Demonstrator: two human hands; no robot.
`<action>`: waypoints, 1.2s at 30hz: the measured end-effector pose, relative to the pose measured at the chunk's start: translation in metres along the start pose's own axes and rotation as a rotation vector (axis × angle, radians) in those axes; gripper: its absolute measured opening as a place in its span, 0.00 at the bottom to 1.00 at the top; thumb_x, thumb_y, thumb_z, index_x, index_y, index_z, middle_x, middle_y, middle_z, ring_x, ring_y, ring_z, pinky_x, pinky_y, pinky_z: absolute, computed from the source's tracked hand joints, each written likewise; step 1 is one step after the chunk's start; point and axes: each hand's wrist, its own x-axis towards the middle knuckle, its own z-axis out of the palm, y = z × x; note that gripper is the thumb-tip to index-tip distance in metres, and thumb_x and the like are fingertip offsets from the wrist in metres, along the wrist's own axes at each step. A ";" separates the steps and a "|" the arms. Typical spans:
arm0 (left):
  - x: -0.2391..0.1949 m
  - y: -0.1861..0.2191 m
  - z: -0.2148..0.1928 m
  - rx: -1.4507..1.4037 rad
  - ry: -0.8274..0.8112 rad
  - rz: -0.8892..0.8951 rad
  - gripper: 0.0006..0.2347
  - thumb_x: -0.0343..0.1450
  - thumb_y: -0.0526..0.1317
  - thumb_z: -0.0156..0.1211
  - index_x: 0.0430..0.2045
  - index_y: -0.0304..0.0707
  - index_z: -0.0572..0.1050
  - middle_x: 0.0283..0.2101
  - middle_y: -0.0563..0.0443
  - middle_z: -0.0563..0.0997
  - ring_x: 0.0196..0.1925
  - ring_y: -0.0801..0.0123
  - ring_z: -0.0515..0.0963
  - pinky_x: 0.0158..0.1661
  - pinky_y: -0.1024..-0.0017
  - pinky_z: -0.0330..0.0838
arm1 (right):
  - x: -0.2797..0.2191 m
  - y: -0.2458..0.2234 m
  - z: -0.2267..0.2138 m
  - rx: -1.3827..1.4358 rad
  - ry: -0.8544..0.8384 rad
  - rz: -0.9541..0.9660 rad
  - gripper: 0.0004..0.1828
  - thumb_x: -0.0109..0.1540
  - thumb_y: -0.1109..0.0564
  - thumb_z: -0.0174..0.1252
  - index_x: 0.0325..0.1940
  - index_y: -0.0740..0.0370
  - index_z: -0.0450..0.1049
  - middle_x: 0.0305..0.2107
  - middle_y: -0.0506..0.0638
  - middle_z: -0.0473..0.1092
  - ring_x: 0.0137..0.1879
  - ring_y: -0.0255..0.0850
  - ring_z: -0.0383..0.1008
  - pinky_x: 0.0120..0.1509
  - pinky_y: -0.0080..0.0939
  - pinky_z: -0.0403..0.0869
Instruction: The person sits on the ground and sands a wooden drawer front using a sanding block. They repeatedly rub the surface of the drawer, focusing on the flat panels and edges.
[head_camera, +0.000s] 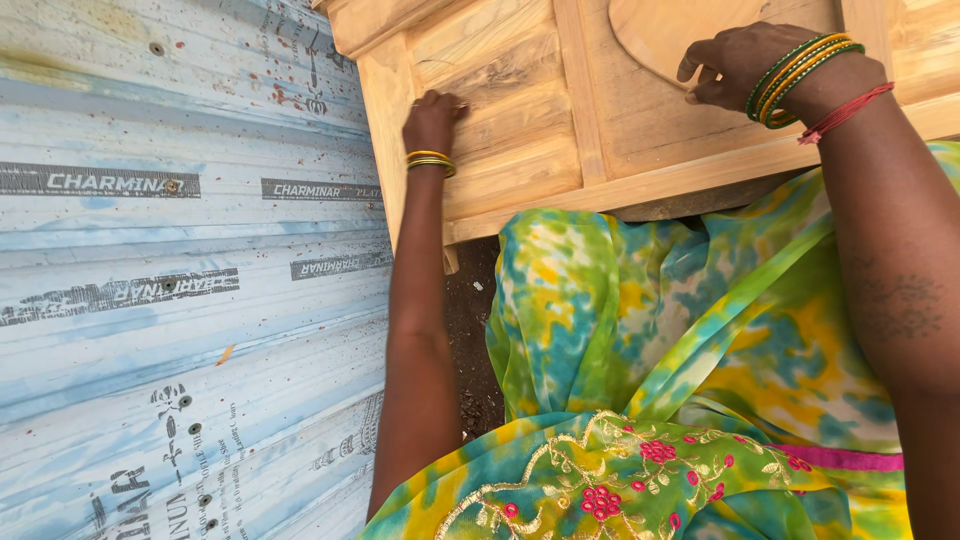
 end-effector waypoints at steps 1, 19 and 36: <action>0.004 -0.013 -0.009 0.044 -0.045 -0.025 0.03 0.67 0.43 0.68 0.29 0.51 0.83 0.37 0.52 0.81 0.39 0.56 0.82 0.37 0.60 0.77 | -0.002 0.004 -0.001 -0.012 0.029 -0.007 0.19 0.67 0.44 0.56 0.59 0.50 0.77 0.45 0.54 0.79 0.50 0.53 0.79 0.58 0.54 0.75; 0.025 -0.040 0.035 0.330 -0.370 -0.523 0.05 0.67 0.36 0.68 0.32 0.36 0.82 0.40 0.37 0.84 0.44 0.51 0.86 0.42 0.63 0.82 | -0.008 -0.001 -0.010 0.065 -0.021 0.029 0.20 0.66 0.46 0.59 0.61 0.50 0.76 0.43 0.50 0.81 0.52 0.52 0.80 0.57 0.54 0.75; 0.006 -0.023 -0.005 0.320 -0.455 -0.412 0.12 0.67 0.41 0.69 0.39 0.35 0.80 0.47 0.40 0.80 0.50 0.52 0.82 0.46 0.61 0.79 | -0.002 -0.009 -0.014 0.148 -0.062 0.012 0.16 0.63 0.46 0.59 0.53 0.50 0.75 0.42 0.48 0.80 0.51 0.47 0.80 0.57 0.50 0.74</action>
